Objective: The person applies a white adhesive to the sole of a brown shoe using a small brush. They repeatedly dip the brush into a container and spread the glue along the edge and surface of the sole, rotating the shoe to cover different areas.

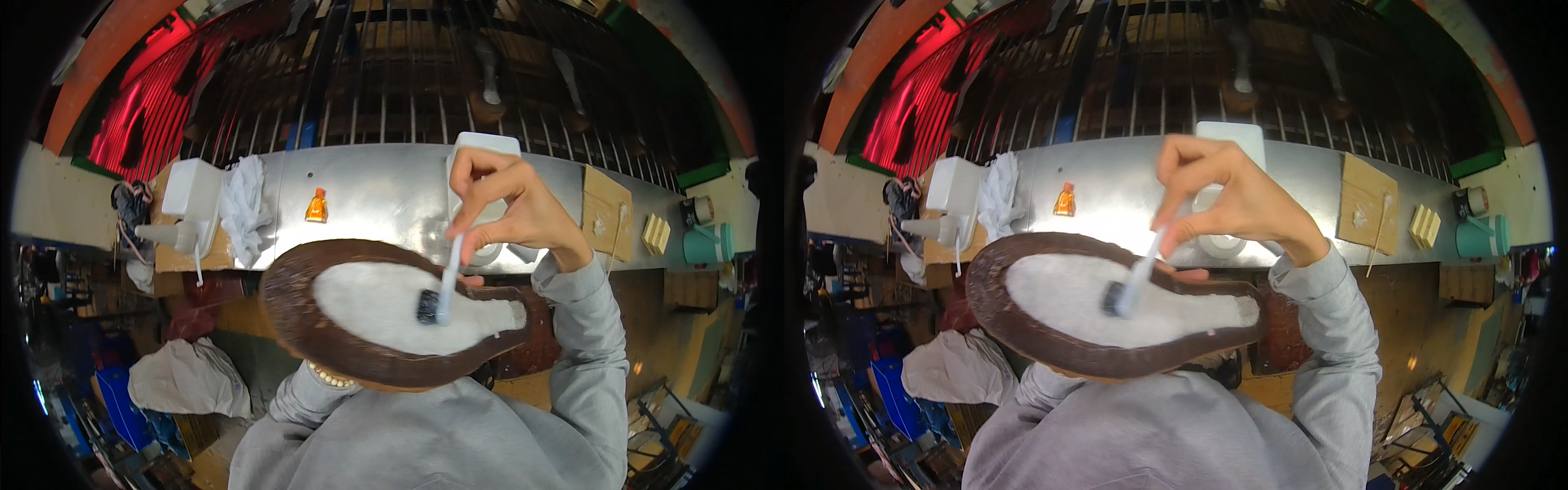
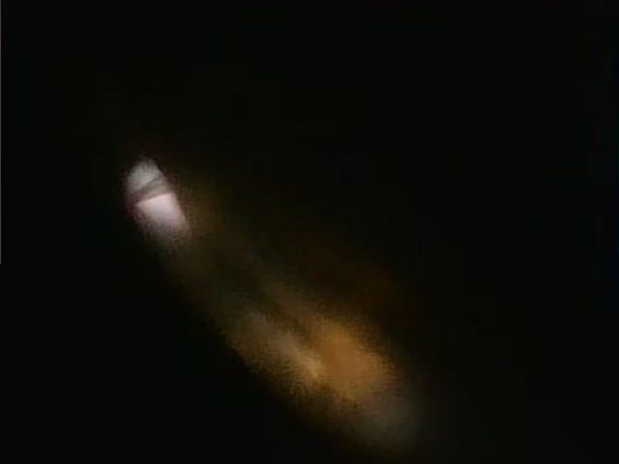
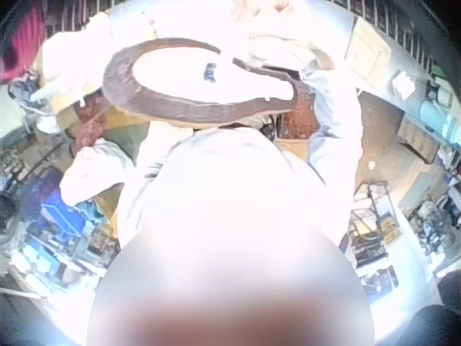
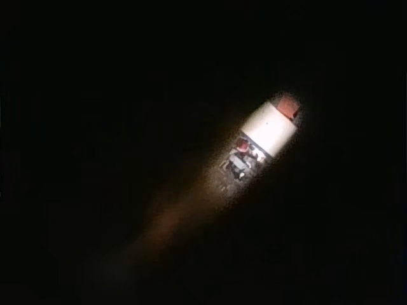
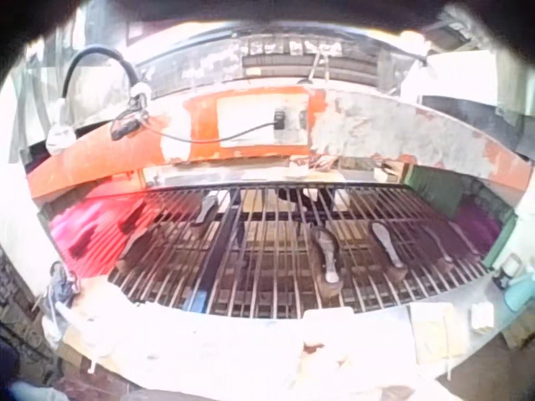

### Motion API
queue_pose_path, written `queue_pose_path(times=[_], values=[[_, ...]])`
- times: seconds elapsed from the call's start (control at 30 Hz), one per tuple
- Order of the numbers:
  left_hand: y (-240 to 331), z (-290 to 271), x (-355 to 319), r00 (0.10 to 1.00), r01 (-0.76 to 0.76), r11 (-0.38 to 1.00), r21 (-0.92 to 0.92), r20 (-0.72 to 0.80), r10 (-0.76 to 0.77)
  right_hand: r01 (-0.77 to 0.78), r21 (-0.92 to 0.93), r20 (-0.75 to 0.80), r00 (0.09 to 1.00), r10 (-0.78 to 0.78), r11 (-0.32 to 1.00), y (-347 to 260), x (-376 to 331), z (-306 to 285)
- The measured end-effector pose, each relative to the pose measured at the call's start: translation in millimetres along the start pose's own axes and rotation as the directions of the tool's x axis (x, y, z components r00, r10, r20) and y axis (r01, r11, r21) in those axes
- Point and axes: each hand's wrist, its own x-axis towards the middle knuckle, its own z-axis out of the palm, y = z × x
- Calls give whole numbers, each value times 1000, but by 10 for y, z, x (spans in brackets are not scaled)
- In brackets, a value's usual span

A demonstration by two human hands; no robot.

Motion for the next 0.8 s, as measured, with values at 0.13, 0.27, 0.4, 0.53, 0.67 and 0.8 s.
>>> queue_pose_path(times=[0.13, 0.27, 0.4, 0.53, 0.67, 0.8], values=[[-20, -48, 61, 1000, 16, 988, -152, -20, -19, -124, -74, 112, 985, 132, 989, 191, -355, -385], [108, -229, 205, 979, -158, 973, -169, 103, 176, 4, 155, -367, 929, 54, 988, 453, -778, -635], [469, -677, 512, 885, -380, 909, -172, 219, 411, -131, 378, -738, 555, 384, 916, 848, -1208, -704], [764, -1197, 916, 968, 26, 938, -346, 244, 63, -363, 389, -845, 226, 484, 847, 1359, -1573, -606], [727, -1705, 1519, 916, 345, 804, -485, 359, -178, -500, 30, -976, 173, 133, 865, 1729, -1823, -479], [515, -2216, 2178, 917, 396, 406, -823, 371, -143, -507, 33, -980, 153, 127, 861, 1809, -1929, -379]])
